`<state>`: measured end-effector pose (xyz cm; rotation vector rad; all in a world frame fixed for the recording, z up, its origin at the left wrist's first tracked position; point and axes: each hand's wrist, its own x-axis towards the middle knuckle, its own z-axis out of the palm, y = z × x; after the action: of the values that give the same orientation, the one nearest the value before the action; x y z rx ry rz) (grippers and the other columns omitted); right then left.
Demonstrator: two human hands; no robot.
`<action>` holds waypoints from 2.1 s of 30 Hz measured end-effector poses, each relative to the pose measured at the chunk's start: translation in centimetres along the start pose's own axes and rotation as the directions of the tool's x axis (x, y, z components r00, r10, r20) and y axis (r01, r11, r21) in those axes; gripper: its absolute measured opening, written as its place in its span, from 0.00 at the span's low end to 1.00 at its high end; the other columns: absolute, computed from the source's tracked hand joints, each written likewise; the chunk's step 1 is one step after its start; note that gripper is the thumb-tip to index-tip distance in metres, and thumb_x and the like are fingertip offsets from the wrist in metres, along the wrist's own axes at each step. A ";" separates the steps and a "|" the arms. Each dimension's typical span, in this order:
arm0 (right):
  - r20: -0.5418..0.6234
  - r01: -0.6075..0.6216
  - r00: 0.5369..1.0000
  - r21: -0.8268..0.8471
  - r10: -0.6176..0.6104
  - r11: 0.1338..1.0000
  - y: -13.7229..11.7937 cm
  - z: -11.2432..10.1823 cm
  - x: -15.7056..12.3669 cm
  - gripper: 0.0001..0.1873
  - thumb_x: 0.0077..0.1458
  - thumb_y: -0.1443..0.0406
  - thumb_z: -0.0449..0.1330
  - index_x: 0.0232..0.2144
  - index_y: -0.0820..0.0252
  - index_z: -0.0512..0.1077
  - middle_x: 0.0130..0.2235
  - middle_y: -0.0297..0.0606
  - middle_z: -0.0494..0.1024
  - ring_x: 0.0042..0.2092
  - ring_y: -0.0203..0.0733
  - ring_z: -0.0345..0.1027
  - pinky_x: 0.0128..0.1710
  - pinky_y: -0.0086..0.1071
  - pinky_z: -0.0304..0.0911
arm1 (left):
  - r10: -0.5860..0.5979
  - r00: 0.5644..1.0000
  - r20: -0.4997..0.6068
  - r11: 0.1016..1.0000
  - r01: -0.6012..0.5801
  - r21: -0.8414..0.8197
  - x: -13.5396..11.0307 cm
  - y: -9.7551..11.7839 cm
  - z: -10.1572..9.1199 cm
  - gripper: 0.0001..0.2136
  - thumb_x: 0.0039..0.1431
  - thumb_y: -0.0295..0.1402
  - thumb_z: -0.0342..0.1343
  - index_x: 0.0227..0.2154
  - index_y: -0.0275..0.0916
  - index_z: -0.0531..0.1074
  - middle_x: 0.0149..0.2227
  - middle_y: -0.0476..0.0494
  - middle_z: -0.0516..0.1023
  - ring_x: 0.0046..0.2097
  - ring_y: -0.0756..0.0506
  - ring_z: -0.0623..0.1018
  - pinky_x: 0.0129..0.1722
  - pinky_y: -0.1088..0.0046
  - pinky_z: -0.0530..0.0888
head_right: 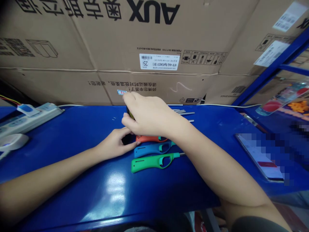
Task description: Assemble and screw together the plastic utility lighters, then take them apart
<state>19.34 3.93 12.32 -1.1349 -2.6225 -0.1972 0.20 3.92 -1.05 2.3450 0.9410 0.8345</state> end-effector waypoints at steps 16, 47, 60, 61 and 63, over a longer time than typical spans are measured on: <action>-0.012 0.046 0.999 0.061 -0.045 0.997 0.2 -0.1 0.0 0.15 0.63 0.61 0.52 0.46 0.64 0.71 0.44 0.45 0.79 0.38 0.44 0.71 0.32 0.34 0.55 | 0.017 1.000 -0.012 1.000 -0.017 -0.007 -0.1 0.0 -0.1 0.07 0.60 0.33 0.60 0.40 0.38 0.74 0.41 0.44 0.81 0.43 0.43 0.80 0.45 0.67 0.75; -0.016 0.107 0.994 0.159 -0.106 0.982 1.5 0.4 -0.1 0.24 0.59 0.63 0.54 0.56 0.65 0.65 0.39 0.42 0.80 0.34 0.42 0.69 0.33 0.33 0.55 | 0.017 1.000 0.002 0.999 -0.017 -0.037 0.0 0.5 -0.2 0.05 0.61 0.32 0.59 0.38 0.38 0.73 0.40 0.45 0.80 0.43 0.46 0.80 0.46 0.69 0.75; -0.017 0.100 0.995 0.088 -0.099 0.991 1.2 0.0 -0.2 0.13 0.60 0.60 0.53 0.44 0.60 0.72 0.36 0.39 0.80 0.32 0.41 0.68 0.31 0.32 0.52 | 0.013 1.000 0.001 1.000 -0.013 -0.023 0.0 0.4 -0.2 0.05 0.61 0.32 0.59 0.38 0.39 0.74 0.40 0.45 0.81 0.43 0.45 0.80 0.46 0.67 0.76; -0.015 0.100 0.995 0.097 -0.099 0.990 1.2 -0.1 -0.2 0.14 0.59 0.61 0.54 0.46 0.60 0.71 0.38 0.39 0.80 0.32 0.40 0.68 0.31 0.32 0.52 | 0.014 1.000 -0.003 1.000 -0.014 -0.020 0.0 0.4 -0.2 0.05 0.61 0.32 0.60 0.38 0.39 0.74 0.40 0.45 0.81 0.43 0.45 0.80 0.46 0.68 0.76; -0.002 0.088 0.996 0.104 -0.088 0.991 1.2 -0.2 -0.2 0.17 0.60 0.59 0.54 0.48 0.62 0.70 0.39 0.40 0.81 0.32 0.41 0.69 0.30 0.32 0.52 | 0.017 1.000 -0.010 1.000 -0.017 -0.014 0.1 0.4 -0.2 0.05 0.60 0.32 0.60 0.38 0.39 0.73 0.40 0.45 0.81 0.43 0.45 0.81 0.46 0.68 0.76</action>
<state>20.33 4.56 12.46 -0.9871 -2.6530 -0.0755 0.27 3.76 -0.64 2.3416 0.9176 0.8570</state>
